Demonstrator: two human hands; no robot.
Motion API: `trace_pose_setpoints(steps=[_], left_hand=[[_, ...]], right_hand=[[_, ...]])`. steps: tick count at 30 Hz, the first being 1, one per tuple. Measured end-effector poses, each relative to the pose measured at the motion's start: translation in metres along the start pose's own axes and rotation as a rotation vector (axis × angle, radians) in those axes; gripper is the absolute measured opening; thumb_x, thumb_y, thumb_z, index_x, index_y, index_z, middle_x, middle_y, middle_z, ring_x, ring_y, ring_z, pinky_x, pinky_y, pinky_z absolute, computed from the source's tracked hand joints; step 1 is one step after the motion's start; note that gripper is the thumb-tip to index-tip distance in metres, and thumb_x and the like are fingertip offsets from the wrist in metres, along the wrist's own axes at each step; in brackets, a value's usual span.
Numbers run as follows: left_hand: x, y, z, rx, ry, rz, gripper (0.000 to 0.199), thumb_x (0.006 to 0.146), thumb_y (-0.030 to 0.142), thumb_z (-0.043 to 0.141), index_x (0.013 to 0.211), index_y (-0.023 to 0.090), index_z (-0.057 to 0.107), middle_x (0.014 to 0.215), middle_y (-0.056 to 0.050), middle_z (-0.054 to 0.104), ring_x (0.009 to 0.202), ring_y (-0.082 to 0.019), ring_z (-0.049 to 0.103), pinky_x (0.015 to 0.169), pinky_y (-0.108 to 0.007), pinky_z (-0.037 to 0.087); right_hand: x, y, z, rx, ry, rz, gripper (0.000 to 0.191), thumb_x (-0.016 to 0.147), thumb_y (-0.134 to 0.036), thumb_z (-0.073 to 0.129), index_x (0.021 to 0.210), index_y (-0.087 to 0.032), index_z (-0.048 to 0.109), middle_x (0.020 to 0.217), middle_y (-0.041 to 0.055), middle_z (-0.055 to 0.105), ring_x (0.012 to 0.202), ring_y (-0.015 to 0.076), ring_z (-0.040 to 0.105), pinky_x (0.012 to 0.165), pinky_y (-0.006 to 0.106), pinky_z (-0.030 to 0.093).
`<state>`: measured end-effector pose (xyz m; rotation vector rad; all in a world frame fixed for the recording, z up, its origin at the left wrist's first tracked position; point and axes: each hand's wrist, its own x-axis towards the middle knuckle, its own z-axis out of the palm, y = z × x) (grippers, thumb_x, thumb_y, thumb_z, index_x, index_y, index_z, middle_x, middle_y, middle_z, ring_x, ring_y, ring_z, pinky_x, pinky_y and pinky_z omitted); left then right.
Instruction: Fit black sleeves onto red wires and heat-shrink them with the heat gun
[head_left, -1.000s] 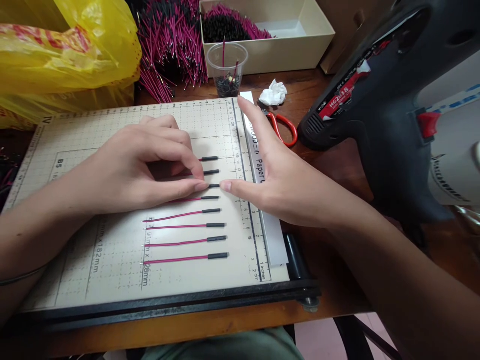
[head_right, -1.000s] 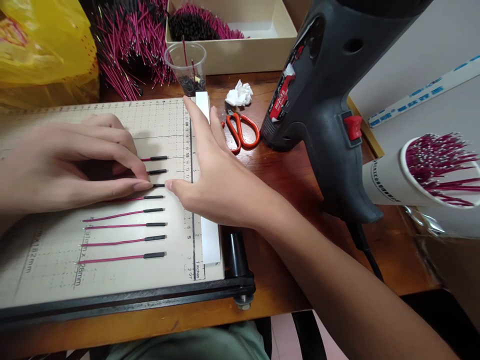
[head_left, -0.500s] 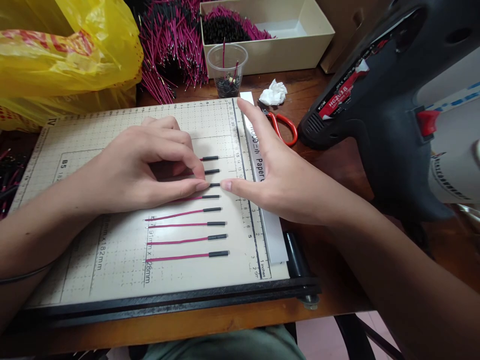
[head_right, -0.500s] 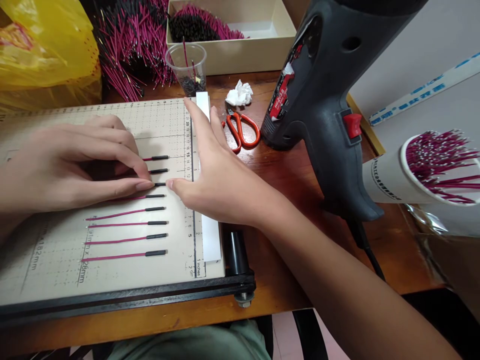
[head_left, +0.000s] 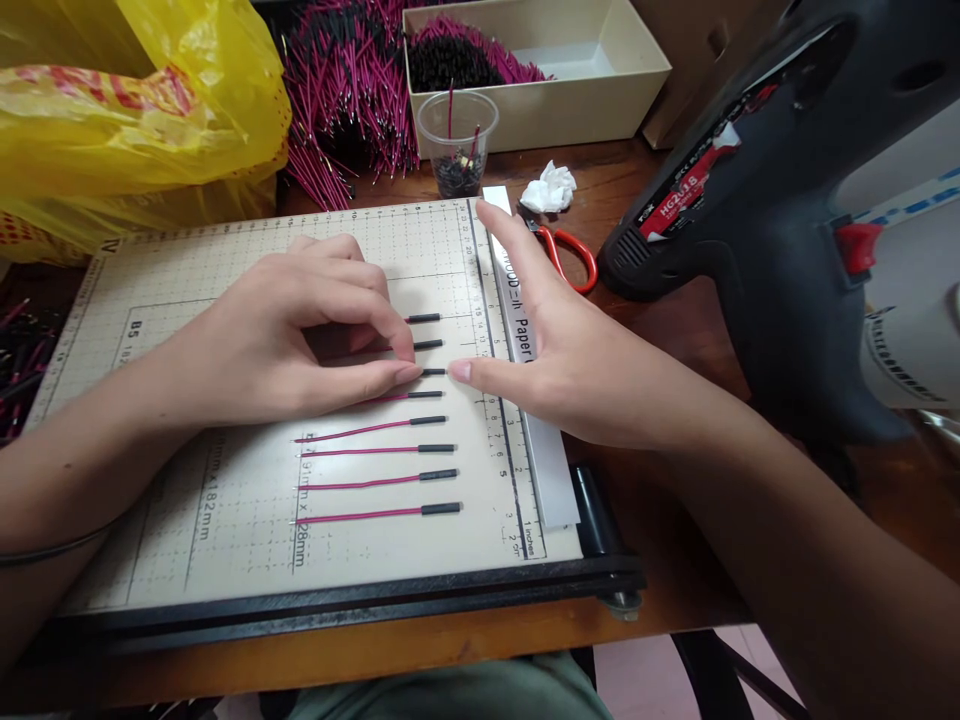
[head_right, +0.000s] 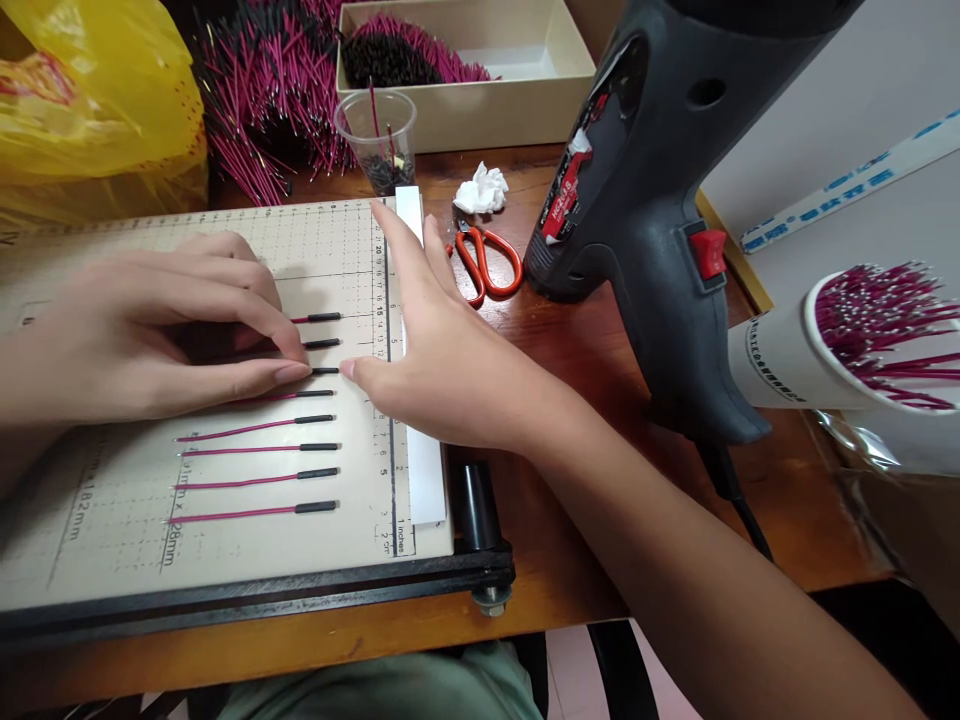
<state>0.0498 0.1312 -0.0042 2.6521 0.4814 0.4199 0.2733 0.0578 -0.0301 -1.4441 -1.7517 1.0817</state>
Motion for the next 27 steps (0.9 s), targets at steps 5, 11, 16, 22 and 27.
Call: trace_pose_setpoints(steps=[5,11,16,22,27], left_hand=[[0.001,0.0004,0.0,0.002,-0.02,-0.018,0.019,0.093,0.04,0.063,0.079,0.03,0.071,0.066,0.003,0.06,0.067,-0.017,0.05,0.064,-0.032,0.039],[0.0008,0.0003,-0.0014,-0.007,-0.003,-0.04,0.019,0.091,0.041,0.064,0.077,0.03,0.07,0.064,0.003,0.059,0.065,-0.017,0.05,0.063,-0.033,0.039],[0.0009,-0.0012,0.0,-0.003,-0.001,-0.01,0.021,0.091,0.044,0.065,0.077,0.03,0.071,0.064,0.004,0.059,0.066,-0.016,0.05,0.065,-0.033,0.039],[0.001,-0.0015,0.0016,-0.008,-0.018,0.005,0.021,0.093,0.039,0.063,0.077,0.029,0.071,0.065,0.003,0.059,0.067,-0.016,0.048,0.067,-0.032,0.038],[0.002,-0.001,0.0015,-0.005,-0.02,0.019,0.023,0.094,0.043,0.063,0.078,0.027,0.07,0.065,0.003,0.059,0.068,-0.016,0.048,0.066,-0.032,0.038]], right_hand=[[0.0003,0.0,-0.0015,0.0,-0.04,0.032,0.106,0.074,-0.028,0.07,0.161,-0.028,0.009,0.17,0.0,0.007,0.159,0.0232,-0.008,0.13,0.048,0.006],[0.0001,-0.0004,-0.0022,0.005,-0.041,0.027,0.105,0.073,-0.027,0.07,0.161,-0.031,0.012,0.17,-0.0008,0.011,0.159,0.0249,-0.007,0.13,0.049,0.006],[-0.0001,0.0005,-0.0023,-0.005,-0.037,0.013,0.104,0.074,-0.029,0.07,0.16,-0.033,0.013,0.17,-0.0021,0.011,0.159,0.0252,-0.008,0.13,0.051,0.006],[0.0002,-0.0003,-0.0014,0.009,-0.043,0.027,0.105,0.074,-0.028,0.07,0.161,-0.032,0.011,0.17,-0.0019,0.012,0.159,0.024,-0.008,0.13,0.051,0.007],[0.001,-0.002,-0.0022,-0.015,-0.05,0.048,0.108,0.073,-0.028,0.069,0.161,-0.027,0.007,0.171,-0.0005,0.007,0.159,0.023,-0.011,0.13,0.048,0.006]])
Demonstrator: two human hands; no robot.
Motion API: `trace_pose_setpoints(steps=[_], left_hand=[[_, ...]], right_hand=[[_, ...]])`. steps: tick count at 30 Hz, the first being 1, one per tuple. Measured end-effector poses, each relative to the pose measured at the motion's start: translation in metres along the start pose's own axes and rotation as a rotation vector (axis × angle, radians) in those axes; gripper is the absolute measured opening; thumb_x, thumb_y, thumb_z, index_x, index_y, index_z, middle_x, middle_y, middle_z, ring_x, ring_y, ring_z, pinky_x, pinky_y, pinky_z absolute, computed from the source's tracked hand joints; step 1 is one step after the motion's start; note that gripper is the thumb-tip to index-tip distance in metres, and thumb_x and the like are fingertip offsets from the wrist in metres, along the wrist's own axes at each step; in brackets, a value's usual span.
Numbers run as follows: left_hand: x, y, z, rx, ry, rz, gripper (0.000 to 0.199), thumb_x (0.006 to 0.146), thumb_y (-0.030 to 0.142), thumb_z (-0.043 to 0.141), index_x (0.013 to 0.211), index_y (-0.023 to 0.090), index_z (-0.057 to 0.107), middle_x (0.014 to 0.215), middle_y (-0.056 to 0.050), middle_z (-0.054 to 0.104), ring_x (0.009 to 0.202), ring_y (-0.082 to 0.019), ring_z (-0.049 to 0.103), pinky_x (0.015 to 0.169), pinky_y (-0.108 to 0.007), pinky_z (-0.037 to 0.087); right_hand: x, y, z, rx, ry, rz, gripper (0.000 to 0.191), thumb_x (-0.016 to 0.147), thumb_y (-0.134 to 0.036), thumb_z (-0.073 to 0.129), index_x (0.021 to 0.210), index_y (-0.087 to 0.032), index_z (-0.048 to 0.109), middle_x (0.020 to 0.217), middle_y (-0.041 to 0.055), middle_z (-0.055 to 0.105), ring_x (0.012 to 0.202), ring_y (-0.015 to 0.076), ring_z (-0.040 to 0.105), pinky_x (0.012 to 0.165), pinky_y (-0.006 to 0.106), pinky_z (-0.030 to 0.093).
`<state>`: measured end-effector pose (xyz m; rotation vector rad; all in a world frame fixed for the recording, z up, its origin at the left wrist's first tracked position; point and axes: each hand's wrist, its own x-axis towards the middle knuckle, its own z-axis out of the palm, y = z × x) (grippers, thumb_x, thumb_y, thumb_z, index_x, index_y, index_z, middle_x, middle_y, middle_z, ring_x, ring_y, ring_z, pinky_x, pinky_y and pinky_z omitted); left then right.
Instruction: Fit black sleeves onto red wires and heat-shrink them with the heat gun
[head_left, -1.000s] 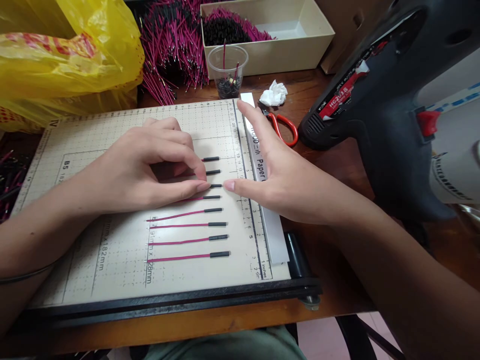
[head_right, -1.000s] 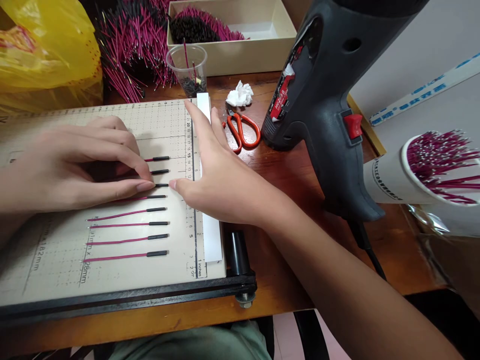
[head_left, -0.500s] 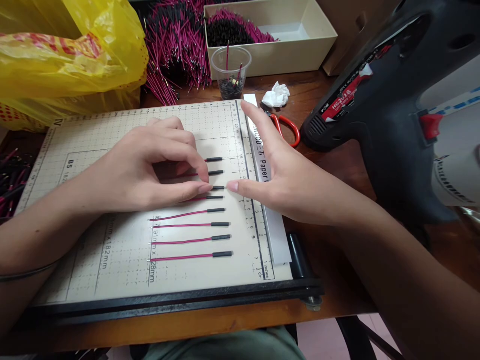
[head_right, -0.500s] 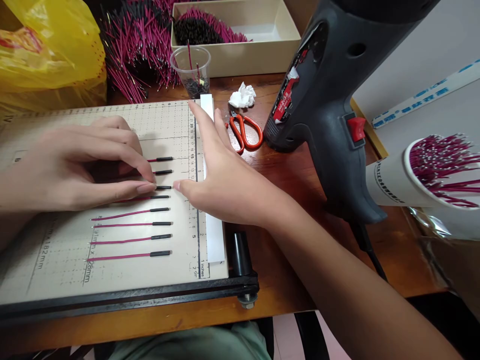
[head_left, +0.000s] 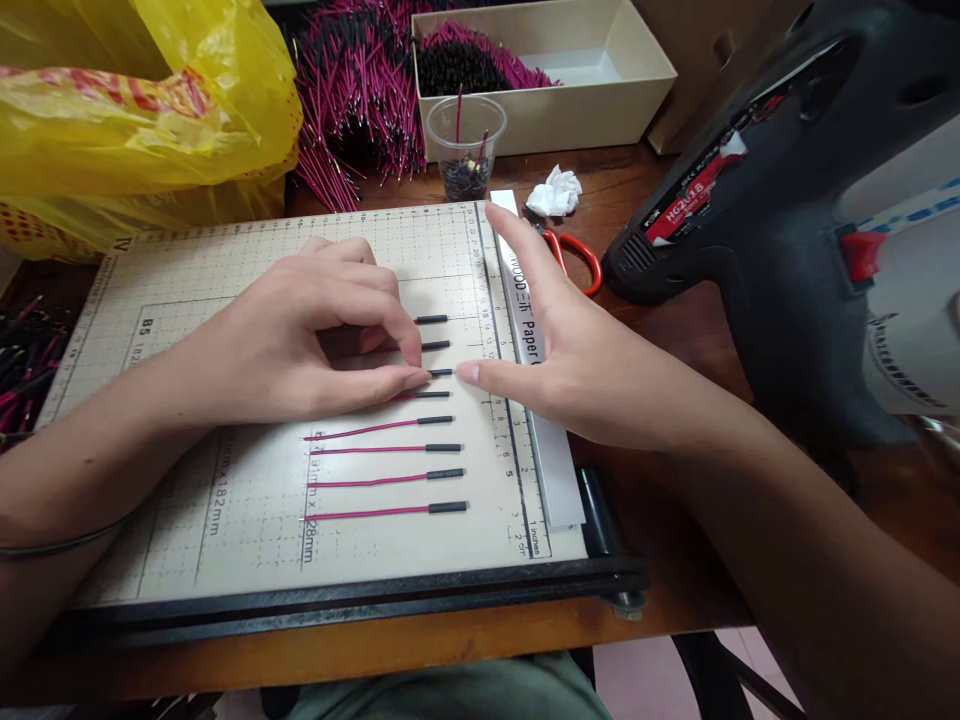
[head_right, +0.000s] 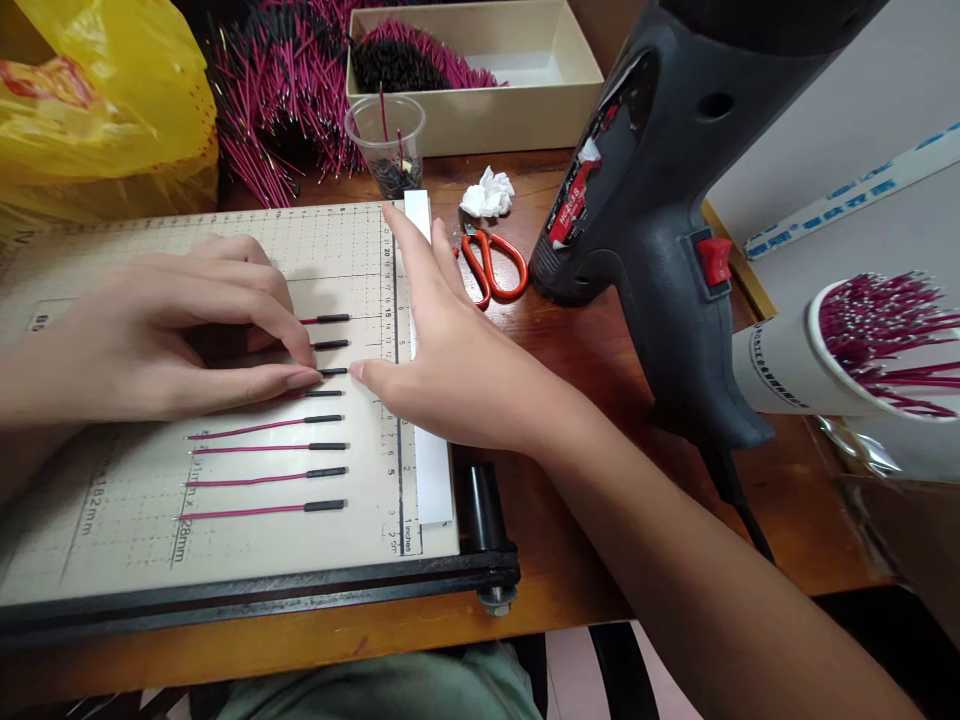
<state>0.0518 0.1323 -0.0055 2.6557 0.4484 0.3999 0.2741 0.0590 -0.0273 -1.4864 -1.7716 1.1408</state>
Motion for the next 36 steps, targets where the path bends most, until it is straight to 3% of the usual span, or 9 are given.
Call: trace_pose_setpoints(steps=[9,14,22,36], left_hand=[[-0.003,-0.0013,-0.0021,0.001,0.005,-0.027,0.023,0.092,0.046,0.064,0.078,0.029,0.069,0.065,0.003,0.06,0.068,-0.017,0.05,0.065,-0.032,0.039],[-0.0032,0.0002,-0.0017,-0.024,0.008,-0.033,0.024,0.092,0.045,0.065,0.076,0.027,0.067,0.065,0.003,0.06,0.07,-0.017,0.05,0.066,-0.03,0.039],[-0.0027,0.0016,-0.0018,-0.023,-0.002,-0.041,0.026,0.092,0.046,0.065,0.074,0.028,0.067,0.065,0.003,0.061,0.069,-0.017,0.052,0.066,-0.031,0.04],[0.0005,0.0052,-0.0014,-0.069,-0.005,-0.071,0.024,0.088,0.041,0.069,0.071,0.024,0.068,0.064,0.003,0.062,0.068,-0.015,0.05,0.068,-0.028,0.037]], right_hand=[[-0.0013,0.0032,-0.0004,0.046,0.014,-0.047,0.105,0.072,-0.027,0.071,0.16,-0.034,0.015,0.169,-0.0026,0.012,0.159,0.0262,-0.005,0.13,0.051,0.004],[-0.0013,0.0001,-0.0025,0.007,-0.002,-0.023,0.113,0.068,-0.027,0.074,0.161,-0.027,0.011,0.171,0.0007,0.005,0.159,0.0245,-0.008,0.13,0.046,0.005],[-0.002,0.0008,-0.0026,-0.006,-0.009,-0.029,0.115,0.068,-0.031,0.075,0.161,-0.027,0.008,0.171,0.0008,0.0,0.159,0.0219,-0.01,0.131,0.048,0.006],[-0.001,-0.0011,-0.005,-0.062,-0.033,-0.012,0.117,0.07,-0.03,0.073,0.162,-0.02,0.002,0.171,0.0037,-0.001,0.159,0.0262,-0.009,0.131,0.046,0.005]])
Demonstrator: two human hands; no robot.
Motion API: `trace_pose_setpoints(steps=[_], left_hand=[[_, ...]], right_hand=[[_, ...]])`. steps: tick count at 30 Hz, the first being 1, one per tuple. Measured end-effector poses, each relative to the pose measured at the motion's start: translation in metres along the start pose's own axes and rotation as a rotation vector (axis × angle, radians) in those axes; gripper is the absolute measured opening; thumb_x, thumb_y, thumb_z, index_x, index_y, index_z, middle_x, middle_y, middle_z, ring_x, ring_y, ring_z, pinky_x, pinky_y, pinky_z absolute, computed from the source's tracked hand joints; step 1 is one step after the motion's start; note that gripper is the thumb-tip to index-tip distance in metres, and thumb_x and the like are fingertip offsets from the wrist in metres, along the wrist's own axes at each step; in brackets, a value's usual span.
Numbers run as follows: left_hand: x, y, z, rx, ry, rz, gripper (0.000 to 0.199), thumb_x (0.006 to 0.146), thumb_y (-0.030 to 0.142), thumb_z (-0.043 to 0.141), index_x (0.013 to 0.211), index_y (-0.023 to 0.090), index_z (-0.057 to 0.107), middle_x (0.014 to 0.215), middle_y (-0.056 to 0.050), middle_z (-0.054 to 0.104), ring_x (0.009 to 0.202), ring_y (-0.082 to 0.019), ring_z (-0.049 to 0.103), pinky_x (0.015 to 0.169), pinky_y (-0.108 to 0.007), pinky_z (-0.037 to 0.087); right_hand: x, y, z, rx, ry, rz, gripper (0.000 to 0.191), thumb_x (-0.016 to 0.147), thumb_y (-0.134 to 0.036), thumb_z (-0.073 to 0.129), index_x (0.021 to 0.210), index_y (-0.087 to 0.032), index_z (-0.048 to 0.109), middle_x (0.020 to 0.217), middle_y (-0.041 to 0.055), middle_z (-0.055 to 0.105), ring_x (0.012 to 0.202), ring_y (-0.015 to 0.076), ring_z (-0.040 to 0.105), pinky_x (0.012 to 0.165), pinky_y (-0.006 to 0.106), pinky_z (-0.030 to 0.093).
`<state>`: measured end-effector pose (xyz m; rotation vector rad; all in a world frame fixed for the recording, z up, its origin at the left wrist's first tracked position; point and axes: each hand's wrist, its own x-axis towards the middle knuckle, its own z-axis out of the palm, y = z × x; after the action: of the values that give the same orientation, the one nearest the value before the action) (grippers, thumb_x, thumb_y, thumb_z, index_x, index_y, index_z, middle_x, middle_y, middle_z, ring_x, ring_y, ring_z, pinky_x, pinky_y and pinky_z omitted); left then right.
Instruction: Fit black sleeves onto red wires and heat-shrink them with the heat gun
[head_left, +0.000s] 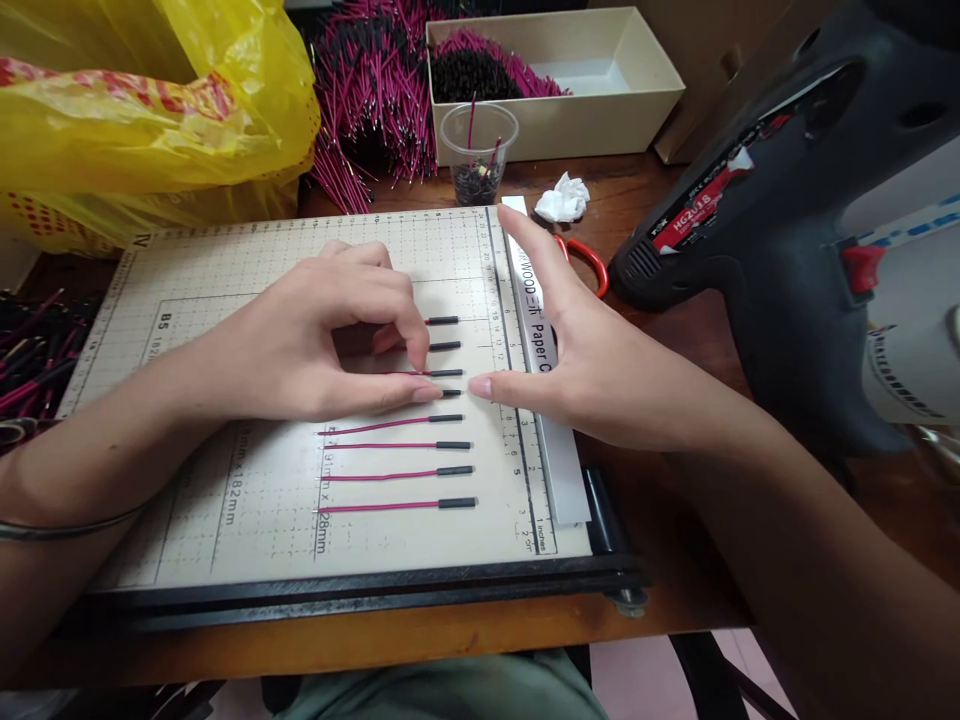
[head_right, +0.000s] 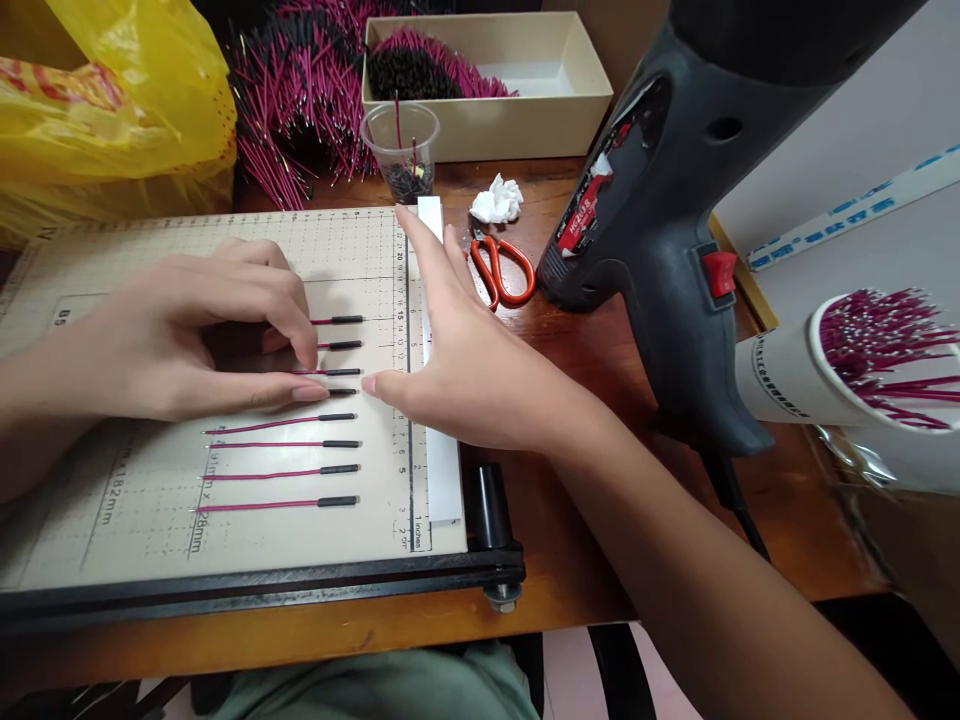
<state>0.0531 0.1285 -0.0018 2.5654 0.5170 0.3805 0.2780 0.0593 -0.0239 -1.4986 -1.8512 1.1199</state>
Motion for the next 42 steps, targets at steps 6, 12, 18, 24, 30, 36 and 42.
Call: trace_pose_setpoints(steps=[6,12,18,24,30,36,42], left_hand=[[0.0,-0.001,0.001,-0.039,0.03,-0.027,0.024,0.084,0.043,0.071,0.068,0.027,0.067,0.061,0.003,0.062,0.065,-0.017,0.051,0.068,-0.031,0.039],[0.002,0.0,0.001,-0.058,0.027,-0.054,0.022,0.082,0.041,0.071,0.066,0.027,0.068,0.06,0.002,0.062,0.064,-0.018,0.051,0.067,-0.033,0.039],[0.0,0.004,0.002,-0.057,0.055,0.0,0.019,0.084,0.034,0.07,0.066,0.027,0.069,0.057,0.002,0.059,0.062,-0.016,0.048,0.066,-0.032,0.038],[-0.001,0.003,0.002,-0.048,0.039,0.015,0.018,0.085,0.034,0.071,0.069,0.026,0.07,0.058,0.002,0.06,0.064,-0.017,0.049,0.067,-0.032,0.037],[-0.001,0.004,0.001,-0.043,0.021,0.046,0.016,0.088,0.032,0.069,0.074,0.023,0.072,0.059,0.002,0.06,0.066,-0.016,0.047,0.066,-0.031,0.037],[-0.001,0.003,0.002,-0.038,0.024,0.05,0.016,0.088,0.032,0.068,0.074,0.024,0.072,0.059,0.003,0.06,0.066,-0.016,0.047,0.065,-0.031,0.038],[0.0,0.005,0.002,-0.031,0.045,0.018,0.017,0.087,0.037,0.068,0.073,0.027,0.07,0.057,0.003,0.058,0.065,-0.016,0.046,0.064,-0.032,0.038]], right_hand=[[0.002,0.006,-0.001,0.014,0.02,-0.046,0.114,0.068,-0.036,0.077,0.161,-0.024,0.011,0.171,0.004,0.006,0.159,0.0307,-0.003,0.129,0.054,0.009],[0.001,0.009,0.0,0.017,0.058,-0.088,0.109,0.069,-0.036,0.078,0.16,-0.029,0.018,0.17,0.0018,0.011,0.159,0.0321,0.006,0.128,0.057,0.013],[0.001,0.007,0.001,0.019,0.065,-0.048,0.114,0.065,-0.034,0.08,0.161,-0.025,0.018,0.17,0.0038,0.012,0.159,0.0318,0.003,0.129,0.053,0.012],[0.0,0.005,-0.001,0.029,0.045,-0.052,0.112,0.068,-0.034,0.079,0.161,-0.029,0.016,0.17,-0.0002,0.009,0.16,0.0283,0.002,0.131,0.052,0.009],[0.0,0.002,-0.001,-0.018,0.009,-0.017,0.114,0.069,-0.035,0.075,0.162,-0.026,0.01,0.171,-0.0011,0.003,0.16,0.0269,0.001,0.132,0.049,0.012],[0.0,-0.005,0.0,-0.036,0.01,0.03,0.117,0.069,-0.035,0.073,0.163,-0.025,0.004,0.171,-0.0032,-0.002,0.16,0.0224,-0.004,0.133,0.043,0.009],[-0.001,-0.002,0.002,-0.012,0.013,0.022,0.115,0.07,-0.032,0.073,0.162,-0.019,0.005,0.171,0.0008,0.0,0.16,0.022,-0.005,0.133,0.042,0.008]])
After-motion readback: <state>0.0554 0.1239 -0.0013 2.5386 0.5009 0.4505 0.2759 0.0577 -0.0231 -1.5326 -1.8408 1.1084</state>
